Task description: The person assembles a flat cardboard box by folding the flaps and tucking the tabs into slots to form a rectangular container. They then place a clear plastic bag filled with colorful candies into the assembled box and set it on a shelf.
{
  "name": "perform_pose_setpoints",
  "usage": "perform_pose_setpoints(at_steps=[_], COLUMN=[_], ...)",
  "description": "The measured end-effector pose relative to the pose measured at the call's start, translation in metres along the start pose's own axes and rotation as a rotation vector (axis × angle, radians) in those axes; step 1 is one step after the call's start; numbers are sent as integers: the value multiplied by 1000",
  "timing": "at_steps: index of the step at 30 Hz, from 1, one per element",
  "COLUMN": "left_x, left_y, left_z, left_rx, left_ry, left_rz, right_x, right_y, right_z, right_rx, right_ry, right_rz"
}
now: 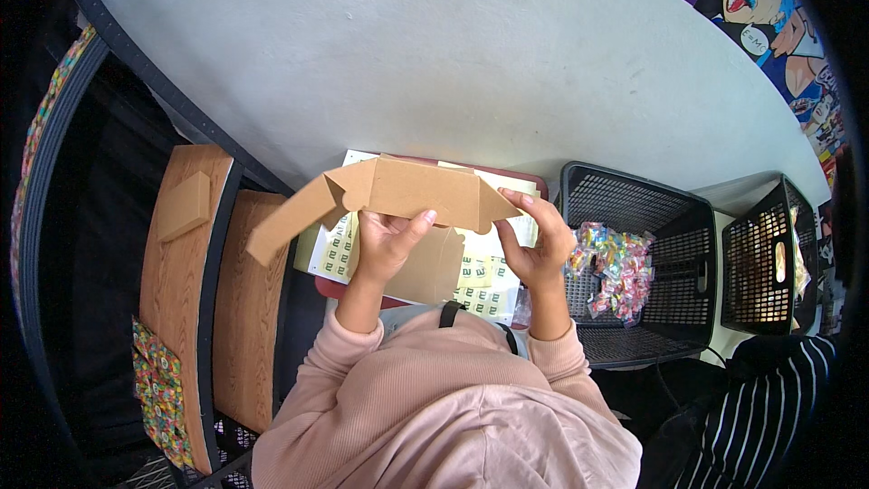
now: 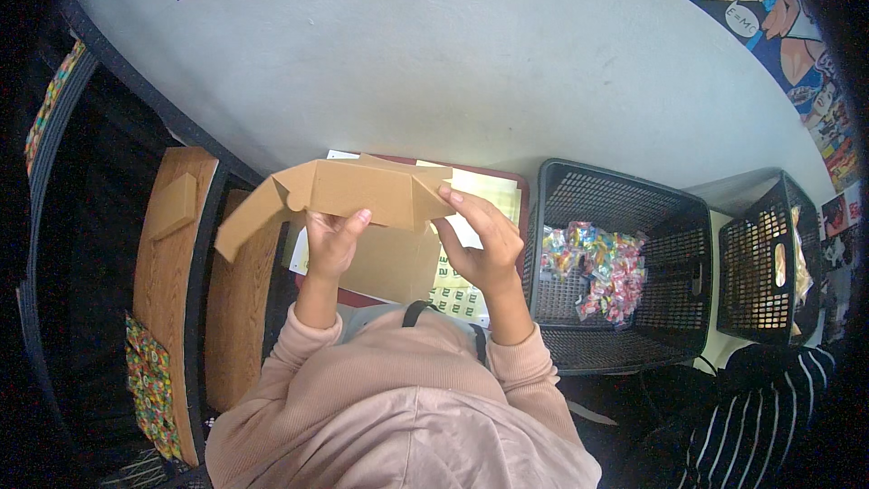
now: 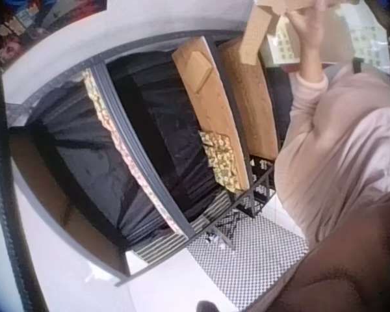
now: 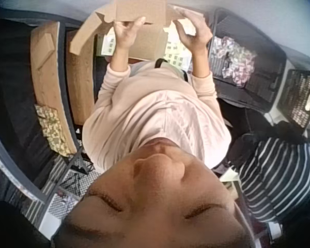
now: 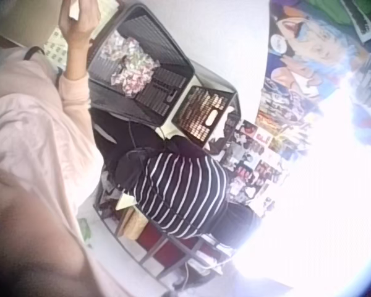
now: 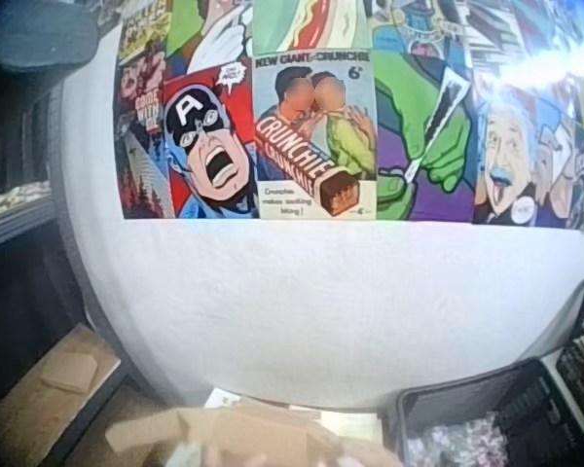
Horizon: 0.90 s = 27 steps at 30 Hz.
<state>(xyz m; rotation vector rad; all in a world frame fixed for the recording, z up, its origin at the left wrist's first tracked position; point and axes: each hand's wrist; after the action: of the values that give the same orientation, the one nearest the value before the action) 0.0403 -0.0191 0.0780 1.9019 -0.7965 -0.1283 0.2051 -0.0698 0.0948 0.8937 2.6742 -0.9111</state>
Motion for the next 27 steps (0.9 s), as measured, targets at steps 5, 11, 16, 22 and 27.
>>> perform_pose_setpoints(at_steps=[5, 11, 16, 22, 27], left_x=[4, 13, 14, 14, 14], left_y=[19, 29, 31, 34, 35], left_z=[-6, -10, -9, -4, -4], left_rx=[-50, -73, -98, -178, -186], left_ry=[-133, -73, -85, -141, -123], left_rz=[31, -9, -100, -119, -139], right_x=[-10, -14, -15, -21, -24], right_y=[5, 1, -5, -13, -19], right_z=[-7, -18, -24, -30, -37], right_rx=[-71, -131, -93, -1, 8], right_ry=[-64, -96, -346, -514, -573], right_rz=[22, -14, -130, -39, -13])
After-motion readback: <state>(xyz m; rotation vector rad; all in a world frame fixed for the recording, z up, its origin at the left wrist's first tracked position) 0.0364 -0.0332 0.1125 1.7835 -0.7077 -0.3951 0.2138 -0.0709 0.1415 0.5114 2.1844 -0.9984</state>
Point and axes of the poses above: each hand's wrist, its own z-axis away from the middle knuckle, its own x-axis out of the palm, y = z × x, and after that the axes turned 14 degrees about -y, right-handed
